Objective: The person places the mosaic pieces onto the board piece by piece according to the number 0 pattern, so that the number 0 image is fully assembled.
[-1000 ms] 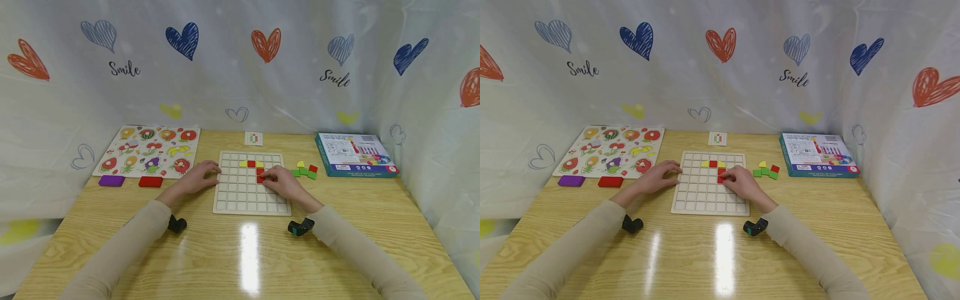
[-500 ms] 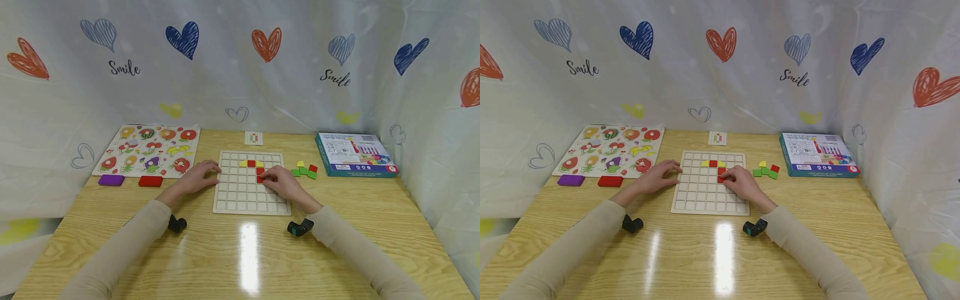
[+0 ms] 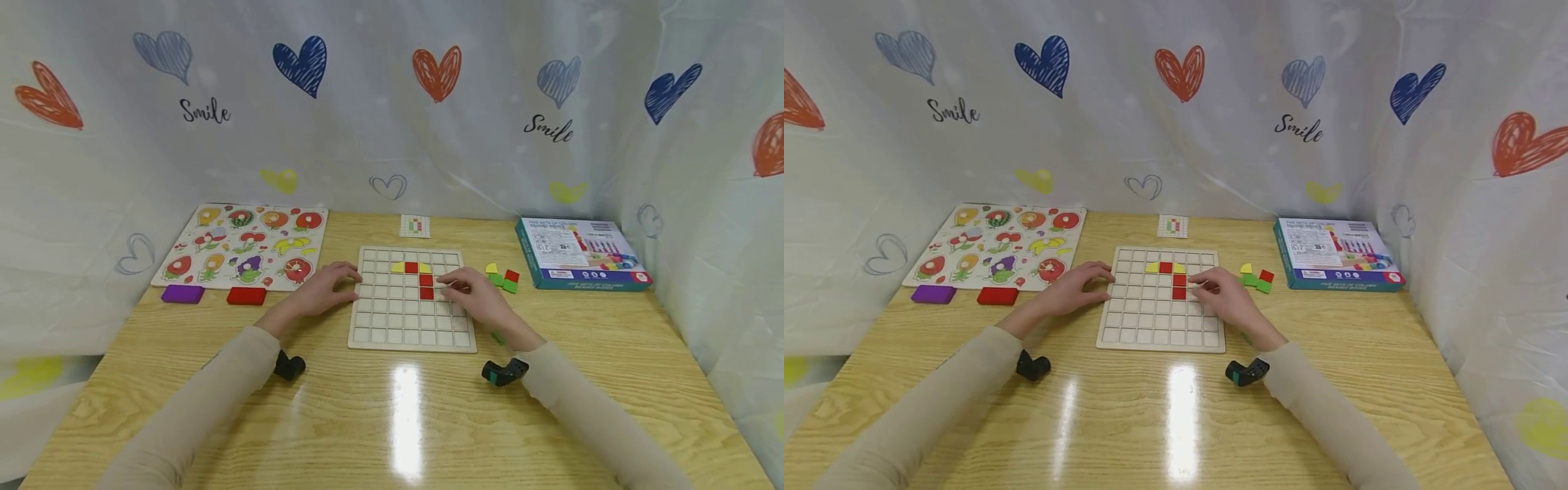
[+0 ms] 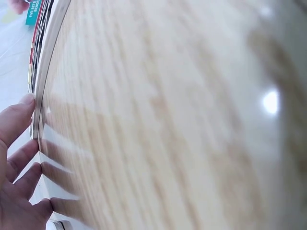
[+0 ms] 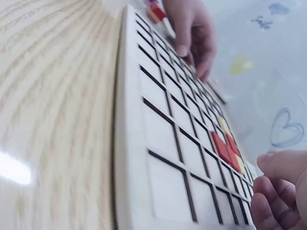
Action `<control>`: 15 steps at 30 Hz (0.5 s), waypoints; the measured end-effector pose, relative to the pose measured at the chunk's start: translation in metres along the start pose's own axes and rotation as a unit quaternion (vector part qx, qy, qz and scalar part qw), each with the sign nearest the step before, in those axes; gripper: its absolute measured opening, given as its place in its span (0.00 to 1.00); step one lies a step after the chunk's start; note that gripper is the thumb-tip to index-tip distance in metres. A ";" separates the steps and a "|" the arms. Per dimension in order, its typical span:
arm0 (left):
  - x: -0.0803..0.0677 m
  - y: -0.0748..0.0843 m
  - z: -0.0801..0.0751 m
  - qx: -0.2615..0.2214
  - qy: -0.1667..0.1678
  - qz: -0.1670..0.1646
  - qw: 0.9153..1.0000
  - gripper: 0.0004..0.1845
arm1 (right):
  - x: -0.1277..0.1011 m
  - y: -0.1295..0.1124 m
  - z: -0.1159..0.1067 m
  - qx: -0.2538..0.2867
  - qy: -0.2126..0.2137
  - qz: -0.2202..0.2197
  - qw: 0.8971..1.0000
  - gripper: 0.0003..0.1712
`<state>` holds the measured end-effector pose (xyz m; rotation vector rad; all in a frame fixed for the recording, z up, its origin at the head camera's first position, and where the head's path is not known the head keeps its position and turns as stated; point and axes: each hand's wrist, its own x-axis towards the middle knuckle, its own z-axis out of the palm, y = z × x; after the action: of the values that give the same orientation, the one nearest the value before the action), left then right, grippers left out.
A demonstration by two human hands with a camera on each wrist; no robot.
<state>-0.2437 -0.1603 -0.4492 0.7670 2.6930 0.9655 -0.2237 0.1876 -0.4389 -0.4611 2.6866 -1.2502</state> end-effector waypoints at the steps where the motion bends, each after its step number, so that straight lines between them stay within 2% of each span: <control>1: 0.000 0.000 0.000 0.000 0.000 0.000 1.000 0.18 | -0.002 0.002 -0.004 0.006 0.007 0.011 1.000 0.16; 7: 0.000 0.001 0.000 0.001 -0.002 -0.004 1.000 0.18 | -0.014 0.017 -0.031 0.055 0.049 0.074 0.995 0.20; 11: 0.001 -0.001 0.000 0.002 -0.003 -0.005 1.000 0.18 | -0.020 0.030 -0.050 0.031 0.103 0.083 0.991 0.21; 15: 0.001 -0.001 0.001 0.000 -0.001 -0.008 1.000 0.18 | -0.026 0.042 -0.063 0.035 0.136 0.113 0.984 0.22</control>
<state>-0.2450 -0.1601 -0.4505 0.7463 2.6931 0.9608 -0.2246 0.2674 -0.4302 0.0279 2.7991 -1.4214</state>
